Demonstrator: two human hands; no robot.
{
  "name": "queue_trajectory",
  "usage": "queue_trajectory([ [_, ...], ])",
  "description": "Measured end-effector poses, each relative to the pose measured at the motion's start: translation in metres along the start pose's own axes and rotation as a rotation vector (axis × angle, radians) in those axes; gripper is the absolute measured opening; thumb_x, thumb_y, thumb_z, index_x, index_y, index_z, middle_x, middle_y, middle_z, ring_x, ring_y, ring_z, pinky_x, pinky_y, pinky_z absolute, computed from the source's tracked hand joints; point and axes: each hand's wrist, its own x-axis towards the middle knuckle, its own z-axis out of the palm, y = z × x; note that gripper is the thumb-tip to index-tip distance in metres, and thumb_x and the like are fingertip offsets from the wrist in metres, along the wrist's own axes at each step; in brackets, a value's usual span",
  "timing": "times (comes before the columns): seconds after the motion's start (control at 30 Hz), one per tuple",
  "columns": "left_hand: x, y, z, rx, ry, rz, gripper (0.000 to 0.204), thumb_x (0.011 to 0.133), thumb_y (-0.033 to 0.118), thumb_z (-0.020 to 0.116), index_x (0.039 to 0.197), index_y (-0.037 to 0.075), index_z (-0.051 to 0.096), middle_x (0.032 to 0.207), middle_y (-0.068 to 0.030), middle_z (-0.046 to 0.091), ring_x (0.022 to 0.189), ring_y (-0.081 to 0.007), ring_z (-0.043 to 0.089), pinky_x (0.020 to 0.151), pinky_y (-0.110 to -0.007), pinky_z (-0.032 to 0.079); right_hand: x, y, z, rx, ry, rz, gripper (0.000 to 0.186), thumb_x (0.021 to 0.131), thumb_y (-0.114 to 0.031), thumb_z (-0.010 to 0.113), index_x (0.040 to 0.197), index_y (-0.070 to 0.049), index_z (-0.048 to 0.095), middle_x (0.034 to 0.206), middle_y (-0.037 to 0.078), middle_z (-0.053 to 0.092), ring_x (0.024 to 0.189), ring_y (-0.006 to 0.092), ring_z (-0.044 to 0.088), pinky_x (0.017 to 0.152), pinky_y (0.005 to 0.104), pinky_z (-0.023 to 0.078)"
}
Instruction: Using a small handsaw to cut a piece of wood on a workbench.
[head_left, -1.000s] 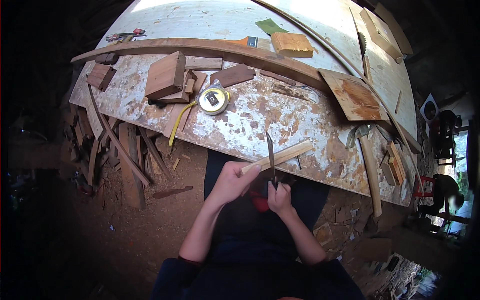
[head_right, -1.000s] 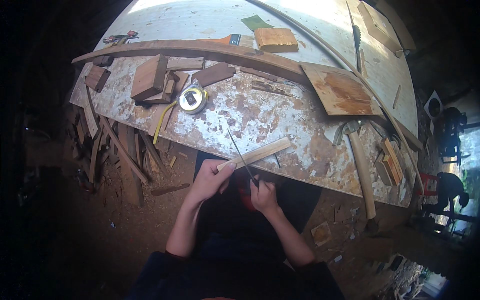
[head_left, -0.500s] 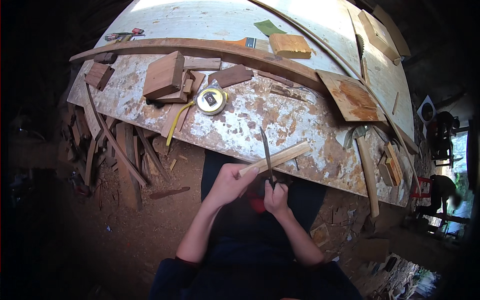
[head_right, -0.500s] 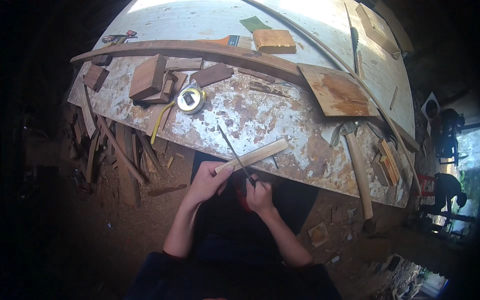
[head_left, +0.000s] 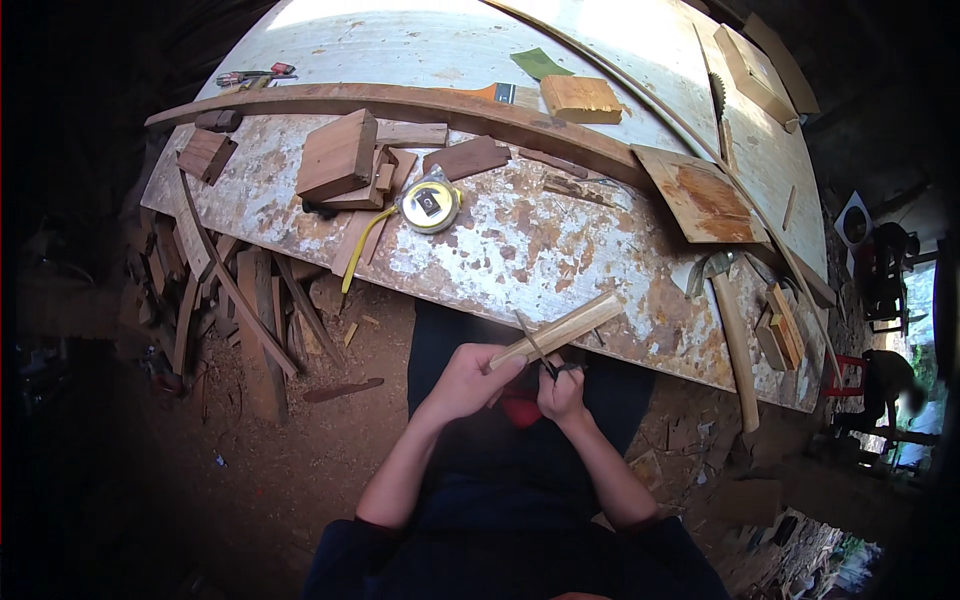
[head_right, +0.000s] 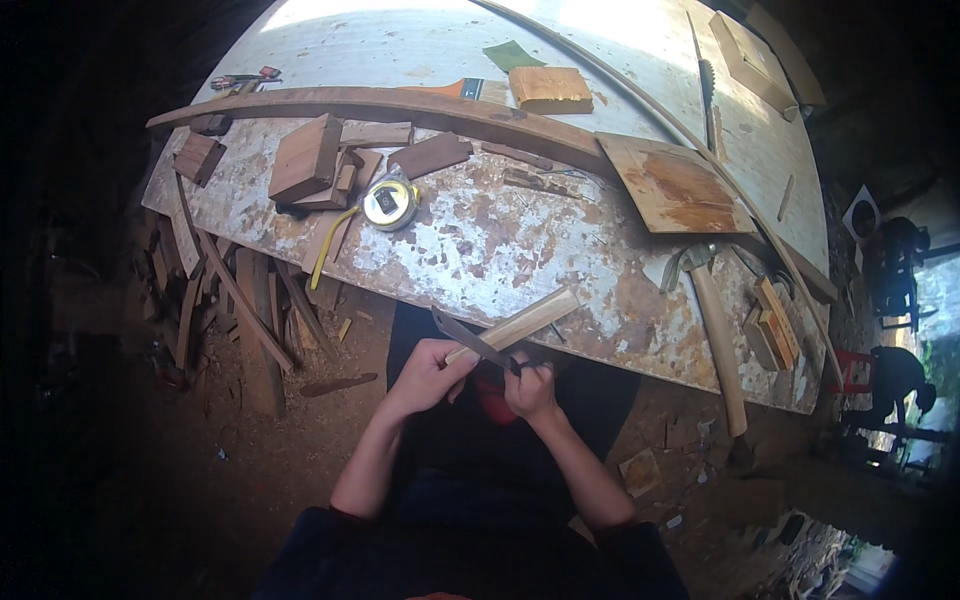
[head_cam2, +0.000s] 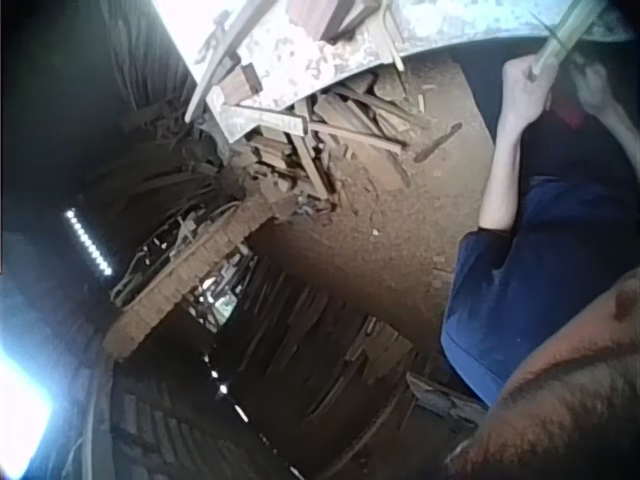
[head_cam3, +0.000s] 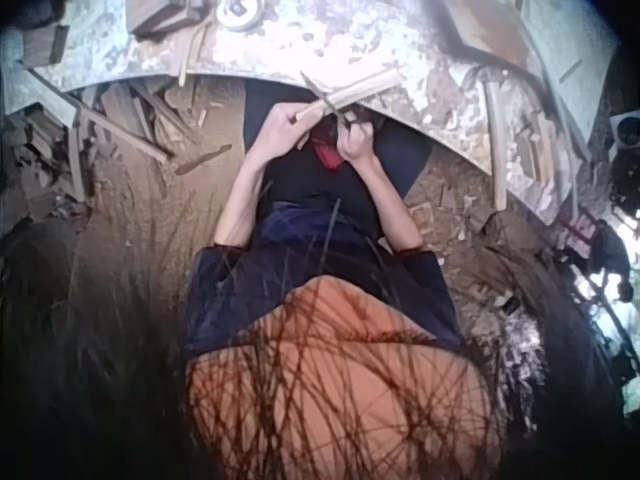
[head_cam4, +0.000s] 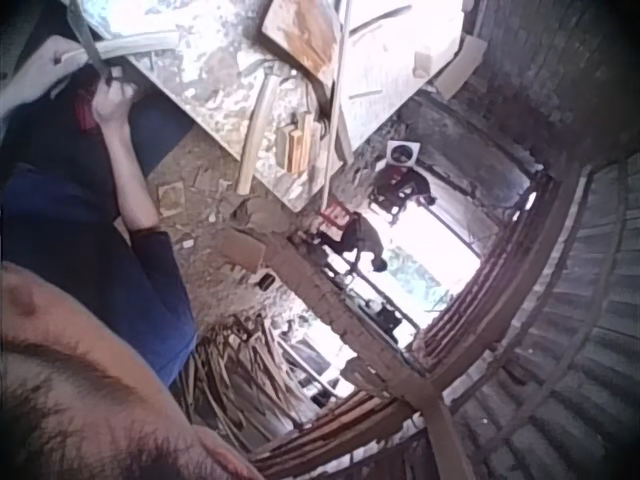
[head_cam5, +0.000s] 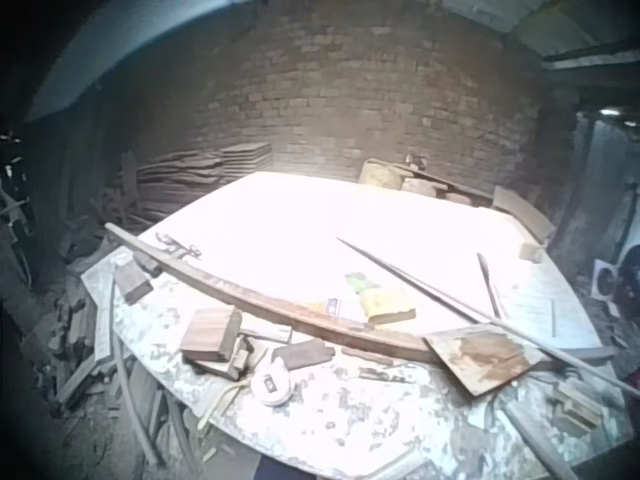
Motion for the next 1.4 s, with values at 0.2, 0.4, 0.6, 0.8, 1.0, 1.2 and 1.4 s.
queue_trajectory([
  [0.2,0.002,0.000,0.003,0.068,0.084,0.028,0.047,0.107,0.032,0.053,0.069,0.004,0.056,0.056,0.0003,0.052,0.047,-0.0068,0.049,0.044,-0.025,0.037,0.013,-0.018,-0.016,0.061,-0.082,0.090,0.009,0.092,-0.001,0.059,0.083,0.001,0.059,0.068,0.021,0.059,0.060,0.0415,0.064,0.053,0.0477,0.048],
  [0.4,0.004,-0.003,0.006,-0.063,0.141,0.061,0.056,0.110,0.038,0.046,0.064,0.005,0.051,0.054,-0.0002,0.049,0.046,-0.0091,0.047,0.046,-0.027,0.039,0.007,-0.039,-0.022,0.114,-0.075,0.226,0.011,0.094,-0.003,0.059,0.086,0.004,0.059,0.071,0.023,0.062,0.063,0.0443,0.065,0.056,0.0498,0.049],
  [0.6,-0.006,0.023,0.009,0.305,0.281,0.278,0.044,0.106,0.024,0.052,0.068,0.000,0.056,0.055,-0.0047,0.050,0.049,-0.0111,0.050,0.049,-0.029,0.039,0.009,-0.058,-0.029,0.157,-0.069,0.318,0.012,0.095,-0.004,0.059,0.087,0.005,0.060,0.072,0.023,0.063,0.065,0.0452,0.065,0.057,0.0496,0.050],
  [0.8,-0.013,0.037,0.002,0.510,0.325,0.532,0.025,0.093,0.017,0.070,0.079,-0.002,0.065,0.065,-0.0106,0.060,0.049,-0.0197,0.057,0.047,-0.031,0.041,0.016,-0.063,-0.035,0.136,-0.066,0.254,0.013,0.096,-0.004,0.058,0.086,0.004,0.058,0.070,0.023,0.060,0.064,0.0448,0.064,0.056,0.0485,0.049],
  [1.0,-0.018,0.052,-0.001,0.561,0.318,0.492,0.018,0.089,0.014,0.071,0.085,-0.002,0.064,0.070,-0.0136,0.059,0.057,-0.0262,0.057,0.053,-0.035,0.043,0.012,-0.062,-0.036,0.153,-0.062,0.243,0.013,0.095,-0.003,0.058,0.085,0.004,0.057,0.069,0.023,0.059,0.063,0.0447,0.063,0.055,0.0482,0.048],
  [1.2,-0.017,0.053,-0.003,0.580,0.343,0.480,0.017,0.088,0.012,0.073,0.094,-0.002,0.066,0.076,-0.0111,0.060,0.057,-0.0192,0.055,0.053,-0.032,0.042,0.005,-0.061,-0.034,0.144,-0.072,0.308,0.013,0.096,-0.005,0.059,0.089,0.005,0.060,0.069,0.024,0.061,0.065,0.0447,0.065,0.056,0.0478,0.049],
  [1.4,0.000,0.031,-0.005,0.556,0.388,0.537,0.021,0.089,0.010,0.075,0.102,-0.004,0.067,0.072,-0.0089,0.059,0.049,-0.0120,0.052,0.047,-0.028,0.040,-0.004,-0.044,-0.023,0.155,-0.121,0.415,0.016,0.098,-0.010,0.059,0.095,0.006,0.061,0.075,0.026,0.064,0.072,0.0462,0.067,0.060,0.0485,0.051],
])
